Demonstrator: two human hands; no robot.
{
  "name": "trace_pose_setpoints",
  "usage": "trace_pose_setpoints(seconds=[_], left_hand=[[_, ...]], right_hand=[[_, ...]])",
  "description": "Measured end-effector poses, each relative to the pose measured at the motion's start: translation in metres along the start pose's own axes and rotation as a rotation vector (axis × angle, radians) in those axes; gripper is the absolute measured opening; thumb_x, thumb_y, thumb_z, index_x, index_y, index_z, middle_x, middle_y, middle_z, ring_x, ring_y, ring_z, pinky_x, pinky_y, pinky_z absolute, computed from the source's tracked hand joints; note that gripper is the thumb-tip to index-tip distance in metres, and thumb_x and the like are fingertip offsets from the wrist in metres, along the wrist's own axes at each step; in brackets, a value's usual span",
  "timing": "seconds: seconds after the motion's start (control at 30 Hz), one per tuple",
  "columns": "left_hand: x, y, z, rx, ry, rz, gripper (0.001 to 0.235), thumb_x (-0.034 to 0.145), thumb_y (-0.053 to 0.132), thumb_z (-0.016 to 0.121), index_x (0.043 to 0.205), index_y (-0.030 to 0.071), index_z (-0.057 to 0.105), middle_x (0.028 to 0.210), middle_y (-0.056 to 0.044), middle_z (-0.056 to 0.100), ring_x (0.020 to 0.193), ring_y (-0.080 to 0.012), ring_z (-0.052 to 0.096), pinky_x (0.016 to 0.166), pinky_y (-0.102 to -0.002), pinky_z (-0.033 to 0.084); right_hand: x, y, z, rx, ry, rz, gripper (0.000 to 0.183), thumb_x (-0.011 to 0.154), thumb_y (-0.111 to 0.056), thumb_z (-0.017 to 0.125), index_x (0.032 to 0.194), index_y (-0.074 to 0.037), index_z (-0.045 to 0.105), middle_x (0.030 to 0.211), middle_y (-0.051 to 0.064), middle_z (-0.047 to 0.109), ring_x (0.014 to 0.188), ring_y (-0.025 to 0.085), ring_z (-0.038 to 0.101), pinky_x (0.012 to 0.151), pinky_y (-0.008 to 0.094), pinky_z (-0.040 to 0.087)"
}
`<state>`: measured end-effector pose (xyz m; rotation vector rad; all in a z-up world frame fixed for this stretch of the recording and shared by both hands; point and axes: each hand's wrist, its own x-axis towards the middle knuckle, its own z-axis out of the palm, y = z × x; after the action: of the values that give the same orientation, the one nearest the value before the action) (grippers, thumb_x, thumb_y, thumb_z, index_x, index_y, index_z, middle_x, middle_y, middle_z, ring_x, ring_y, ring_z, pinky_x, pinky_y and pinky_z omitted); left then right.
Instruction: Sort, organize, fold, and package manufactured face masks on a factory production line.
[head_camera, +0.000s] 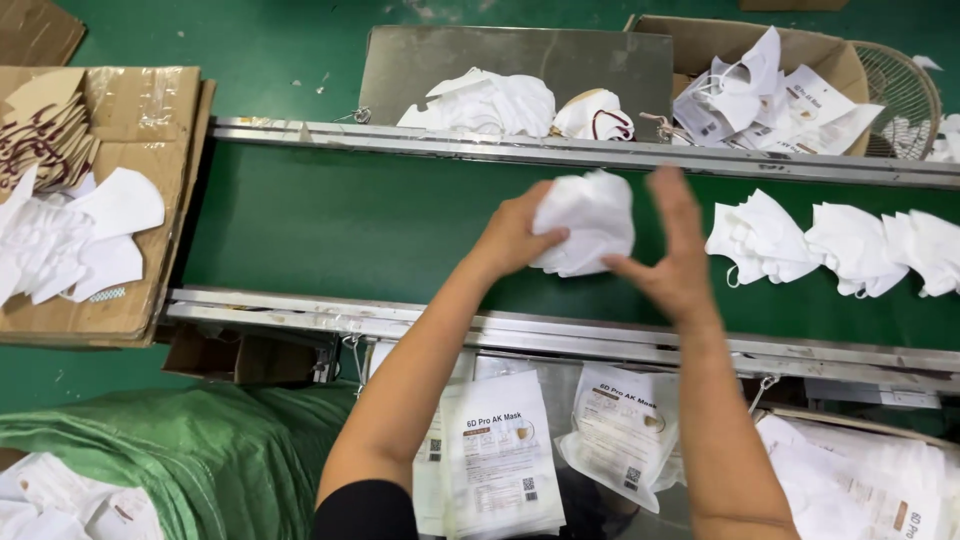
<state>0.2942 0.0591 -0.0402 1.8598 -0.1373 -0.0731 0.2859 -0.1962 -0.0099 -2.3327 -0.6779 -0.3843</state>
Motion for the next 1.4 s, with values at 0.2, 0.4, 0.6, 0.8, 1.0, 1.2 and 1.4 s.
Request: trace_pose_setpoints(seconds=[0.2,0.4,0.6,0.8,1.0,1.2,1.4], left_hand=[[-0.02,0.041,0.047,0.625,-0.105,0.114,0.104,0.062,0.029,0.092,0.148,0.011,0.036,0.138,-0.018,0.053,0.124,-0.0396,0.051,0.094,-0.057,0.043],[-0.019,0.0,0.057,0.704,0.014,0.107,0.089,0.065,0.025,0.09,0.143,0.014,0.048,0.134,-0.011,0.063,0.126,-0.0338,0.059,0.092,-0.05,0.052],[-0.033,0.026,0.014,-0.007,0.176,0.463,0.073,0.075,0.019,0.091,0.135,0.009,0.051,0.125,-0.014,0.067,0.113,-0.0258,0.065,0.093,-0.042,0.053],[-0.082,-0.032,-0.016,-0.298,0.435,-0.005,0.046,0.09,0.016,0.078,0.13,0.005,0.058,0.111,-0.007,0.068,0.082,-0.0089,0.059,0.073,-0.023,0.053],[-0.094,-0.117,-0.04,-0.562,0.551,0.009,0.029,0.112,0.017,0.074,0.124,-0.007,0.063,0.098,-0.015,0.059,0.081,-0.0146,0.054,0.078,-0.029,0.051],[-0.095,0.05,-0.047,0.231,-0.007,0.316,0.111,0.062,0.028,0.095,0.153,0.012,0.033,0.154,-0.013,0.043,0.147,-0.0319,0.033,0.115,-0.055,0.026],[-0.079,0.006,-0.026,0.644,-0.106,0.196,0.103,0.067,0.034,0.093,0.153,0.02,0.037,0.156,-0.006,0.046,0.153,-0.0263,0.033,0.122,-0.063,0.019]], right_hand=[[0.007,0.001,0.032,0.628,-0.233,0.2,0.131,0.052,-0.031,0.091,0.164,-0.01,0.026,0.168,0.015,0.035,0.153,0.034,0.035,0.124,0.043,0.031],[0.008,0.003,0.024,0.093,-0.333,-0.148,0.097,0.07,-0.031,0.094,0.149,-0.005,0.044,0.151,0.018,0.052,0.145,0.039,0.038,0.118,0.053,0.024],[0.057,-0.102,-0.078,-0.212,-0.564,0.149,0.023,0.092,-0.027,0.063,0.105,-0.009,0.056,0.106,0.005,0.058,0.1,0.017,0.056,0.09,0.031,0.046],[0.075,-0.171,-0.105,-0.232,-0.475,0.059,0.024,0.093,-0.025,0.066,0.109,-0.009,0.059,0.107,0.008,0.06,0.101,0.022,0.059,0.088,0.035,0.049],[-0.002,0.045,0.078,-0.271,-0.366,-0.078,0.026,0.094,-0.023,0.07,0.114,-0.008,0.061,0.109,0.011,0.064,0.102,0.029,0.063,0.085,0.039,0.052],[0.019,-0.091,0.031,-0.278,-0.389,-0.119,0.035,0.088,-0.031,0.078,0.108,-0.006,0.063,0.105,0.013,0.065,0.099,0.033,0.064,0.078,0.045,0.053],[0.002,-0.044,0.052,0.418,-0.378,0.122,0.077,0.064,-0.029,0.094,0.126,-0.005,0.056,0.118,0.01,0.066,0.109,0.024,0.067,0.095,0.035,0.054]])
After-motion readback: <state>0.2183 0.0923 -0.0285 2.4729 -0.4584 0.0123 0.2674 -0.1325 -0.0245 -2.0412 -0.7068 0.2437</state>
